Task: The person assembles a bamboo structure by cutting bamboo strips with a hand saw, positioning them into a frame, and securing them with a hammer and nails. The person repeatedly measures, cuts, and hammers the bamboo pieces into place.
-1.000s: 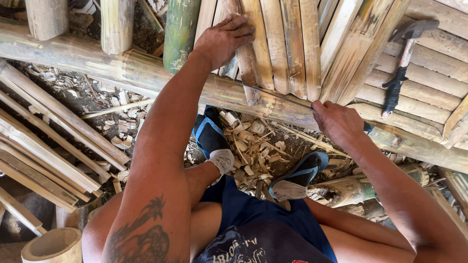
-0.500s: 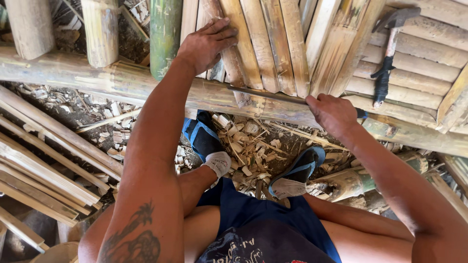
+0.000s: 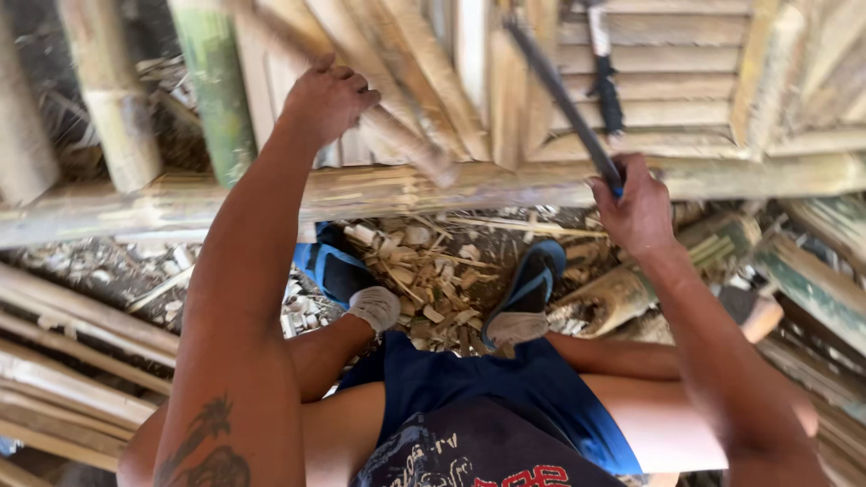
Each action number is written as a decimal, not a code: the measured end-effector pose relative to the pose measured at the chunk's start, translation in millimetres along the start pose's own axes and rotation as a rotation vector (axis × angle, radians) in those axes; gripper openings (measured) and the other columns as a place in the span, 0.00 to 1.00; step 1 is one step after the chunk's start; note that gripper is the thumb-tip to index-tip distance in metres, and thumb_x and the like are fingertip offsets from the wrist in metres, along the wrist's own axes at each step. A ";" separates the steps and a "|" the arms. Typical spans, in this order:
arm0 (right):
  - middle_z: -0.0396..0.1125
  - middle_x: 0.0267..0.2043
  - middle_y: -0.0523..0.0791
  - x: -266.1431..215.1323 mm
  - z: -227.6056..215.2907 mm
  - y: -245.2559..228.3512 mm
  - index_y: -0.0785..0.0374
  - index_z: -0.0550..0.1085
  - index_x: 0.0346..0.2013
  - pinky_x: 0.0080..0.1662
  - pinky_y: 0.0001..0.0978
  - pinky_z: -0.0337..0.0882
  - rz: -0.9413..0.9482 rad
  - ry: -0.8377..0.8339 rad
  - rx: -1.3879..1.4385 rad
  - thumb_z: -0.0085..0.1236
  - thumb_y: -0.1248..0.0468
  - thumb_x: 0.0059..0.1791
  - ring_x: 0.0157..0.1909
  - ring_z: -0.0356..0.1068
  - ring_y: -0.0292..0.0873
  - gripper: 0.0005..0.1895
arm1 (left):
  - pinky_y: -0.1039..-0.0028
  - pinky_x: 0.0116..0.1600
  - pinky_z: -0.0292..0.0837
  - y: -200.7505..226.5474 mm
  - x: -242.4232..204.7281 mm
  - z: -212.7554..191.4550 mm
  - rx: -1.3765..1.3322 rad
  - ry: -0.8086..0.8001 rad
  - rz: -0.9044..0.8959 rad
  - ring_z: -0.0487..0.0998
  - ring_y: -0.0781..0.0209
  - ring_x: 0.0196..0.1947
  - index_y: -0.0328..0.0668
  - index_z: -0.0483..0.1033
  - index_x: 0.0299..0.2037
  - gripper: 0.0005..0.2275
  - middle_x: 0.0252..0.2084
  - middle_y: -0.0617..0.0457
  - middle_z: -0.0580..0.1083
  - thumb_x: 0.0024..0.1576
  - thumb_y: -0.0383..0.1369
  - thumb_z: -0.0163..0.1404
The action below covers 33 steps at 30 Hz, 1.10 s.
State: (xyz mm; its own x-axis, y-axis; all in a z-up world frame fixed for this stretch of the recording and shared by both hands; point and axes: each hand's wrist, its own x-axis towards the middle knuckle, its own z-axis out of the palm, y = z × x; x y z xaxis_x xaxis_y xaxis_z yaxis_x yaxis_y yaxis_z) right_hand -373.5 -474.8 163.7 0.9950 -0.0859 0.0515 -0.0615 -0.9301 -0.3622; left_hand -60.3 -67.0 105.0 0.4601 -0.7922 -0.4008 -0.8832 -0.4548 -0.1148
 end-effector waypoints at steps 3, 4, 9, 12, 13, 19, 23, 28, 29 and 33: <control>0.71 0.34 0.52 -22.3 3.6 13.8 0.68 0.63 0.61 0.32 0.46 0.75 0.242 0.155 0.098 0.57 0.63 0.59 0.32 0.74 0.55 0.20 | 0.50 0.68 0.66 78.0 27.9 -59.2 -0.196 0.174 0.039 0.68 0.44 0.62 0.54 0.65 0.70 0.27 0.61 0.47 0.70 0.60 0.47 0.53; 0.71 0.34 0.52 -30.0 9.5 16.5 0.67 0.63 0.62 0.30 0.45 0.76 0.378 0.158 0.093 0.55 0.63 0.61 0.30 0.75 0.54 0.18 | 0.44 0.61 0.68 110.9 36.1 -74.3 -0.338 0.153 -0.013 0.68 0.37 0.61 0.55 0.60 0.71 0.29 0.65 0.44 0.66 0.58 0.46 0.51; 0.70 0.33 0.58 -86.1 47.2 39.7 0.62 0.64 0.56 0.36 0.58 0.71 0.515 0.408 0.113 0.58 0.62 0.57 0.33 0.73 0.65 0.16 | 0.47 0.43 0.79 280.7 79.9 -82.7 -0.731 0.108 -0.035 0.80 0.33 0.40 0.39 0.58 0.68 0.21 0.50 0.31 0.73 0.68 0.39 0.44; 0.71 0.33 0.59 -102.4 59.7 50.0 0.64 0.61 0.59 0.34 0.61 0.69 0.598 0.463 0.188 0.52 0.63 0.58 0.34 0.71 0.69 0.17 | 0.46 0.37 0.78 352.5 113.1 -67.5 -0.896 0.155 -0.003 0.79 0.29 0.35 0.34 0.59 0.63 0.23 0.44 0.25 0.73 0.61 0.36 0.49; 0.70 0.33 0.60 -102.7 59.7 52.8 0.63 0.61 0.59 0.35 0.62 0.68 0.637 0.451 0.181 0.52 0.63 0.58 0.34 0.71 0.70 0.17 | 0.46 0.40 0.77 365.6 123.7 -62.5 -0.960 0.108 -0.002 0.79 0.29 0.36 0.33 0.59 0.62 0.23 0.42 0.25 0.75 0.60 0.36 0.49; 0.70 0.35 0.64 -95.5 52.6 58.0 0.65 0.61 0.59 0.33 0.64 0.67 0.659 0.438 0.201 0.52 0.63 0.58 0.34 0.70 0.72 0.17 | 0.43 0.50 0.73 400.0 154.8 -42.8 -1.143 -0.071 -0.077 0.78 0.25 0.41 0.31 0.58 0.61 0.23 0.39 0.23 0.76 0.59 0.33 0.49; 0.70 0.35 0.65 -91.8 55.0 63.5 0.67 0.60 0.59 0.31 0.59 0.71 0.585 0.474 0.203 0.50 0.64 0.57 0.33 0.73 0.70 0.19 | 0.43 0.51 0.73 397.5 152.5 -43.3 -1.172 -0.058 -0.054 0.78 0.25 0.42 0.30 0.60 0.59 0.22 0.40 0.23 0.76 0.58 0.33 0.50; 0.71 0.30 0.61 -82.2 59.7 70.7 0.69 0.59 0.53 0.31 0.60 0.72 0.693 0.160 0.164 0.51 0.63 0.58 0.29 0.73 0.68 0.16 | 0.46 0.48 0.75 398.0 144.8 -43.8 -1.236 -0.098 -0.064 0.79 0.27 0.40 0.28 0.58 0.62 0.23 0.39 0.22 0.76 0.59 0.32 0.47; 0.71 0.29 0.61 -79.5 55.3 69.7 0.69 0.59 0.53 0.30 0.59 0.72 0.721 0.120 0.159 0.51 0.63 0.58 0.29 0.73 0.67 0.15 | 0.46 0.47 0.75 397.2 144.9 -45.5 -1.228 -0.087 -0.057 0.79 0.27 0.40 0.28 0.58 0.61 0.22 0.39 0.22 0.76 0.59 0.31 0.48; 0.71 0.26 0.58 -80.1 26.3 57.7 0.69 0.59 0.54 0.25 0.54 0.72 0.647 0.211 0.254 0.48 0.65 0.58 0.23 0.73 0.61 0.15 | 0.45 0.46 0.74 395.2 146.0 -51.1 -1.210 -0.088 -0.047 0.79 0.26 0.39 0.28 0.58 0.61 0.21 0.40 0.22 0.75 0.61 0.31 0.47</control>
State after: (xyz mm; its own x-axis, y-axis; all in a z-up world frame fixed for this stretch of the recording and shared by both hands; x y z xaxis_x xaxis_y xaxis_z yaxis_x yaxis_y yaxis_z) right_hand -454.7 -512.2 114.2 0.7274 -0.6819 -0.0769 -0.5870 -0.5603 -0.5844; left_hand -337.4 -383.2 47.5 0.4400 -0.7556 -0.4852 -0.1879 -0.6058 0.7731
